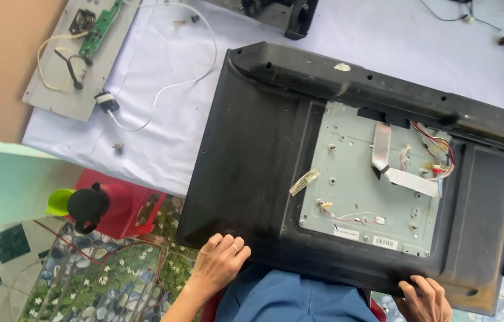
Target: Removing the back panel and internal components of a television using a screwdriver
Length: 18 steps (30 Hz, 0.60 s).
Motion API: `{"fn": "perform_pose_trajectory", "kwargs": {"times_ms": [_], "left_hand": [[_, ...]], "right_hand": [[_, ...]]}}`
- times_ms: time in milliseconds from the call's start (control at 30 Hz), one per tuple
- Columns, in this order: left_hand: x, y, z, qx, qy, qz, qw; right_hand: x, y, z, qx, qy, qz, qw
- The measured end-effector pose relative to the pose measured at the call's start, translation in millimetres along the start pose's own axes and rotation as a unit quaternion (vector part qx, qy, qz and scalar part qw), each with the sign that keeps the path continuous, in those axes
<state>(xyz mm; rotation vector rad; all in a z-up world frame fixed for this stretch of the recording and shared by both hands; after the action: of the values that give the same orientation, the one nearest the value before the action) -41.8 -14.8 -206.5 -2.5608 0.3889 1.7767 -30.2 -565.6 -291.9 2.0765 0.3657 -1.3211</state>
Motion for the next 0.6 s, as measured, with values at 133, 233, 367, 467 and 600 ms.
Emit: {"fn": "perform_pose_trajectory", "kwargs": {"times_ms": [133,233,367,467,600], "left_hand": [[-23.5,-42.0,-23.6,-0.188,-0.02,0.206,0.96],[-9.2,-97.6,-33.4,-0.388,0.062,0.217,0.893],[15.0,-122.7,-47.2,-0.571,-0.066,0.227,0.786],[26.8,-110.7,-39.6,-0.588,0.001,0.228,0.776],[28.4,-89.0,-5.6,-0.594,0.051,0.276,0.754]], "right_hand": [[-29.6,0.5,-26.8,0.012,-0.028,-0.062,0.998],[-59.3,11.9,-75.3,0.07,-0.092,-0.09,0.989],[-88.8,36.9,-215.9,-0.014,-0.031,-0.194,0.98],[-88.8,35.5,-336.8,-0.111,0.001,-0.182,0.977],[-64.5,9.8,-503.2,-0.28,0.066,-0.131,0.949]]}}
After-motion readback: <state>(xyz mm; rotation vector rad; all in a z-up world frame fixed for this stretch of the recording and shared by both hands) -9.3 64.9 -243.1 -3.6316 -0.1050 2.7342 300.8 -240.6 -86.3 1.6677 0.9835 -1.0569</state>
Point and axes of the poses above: each hand's wrist, its own z-axis away from the middle knuckle, its own x-axis out of the palm, y = z × x, the point moved 2 cm from there along -z, towards the middle knuckle, and after that the axes turned 12 degrees about -x, right-handed, at the moved point
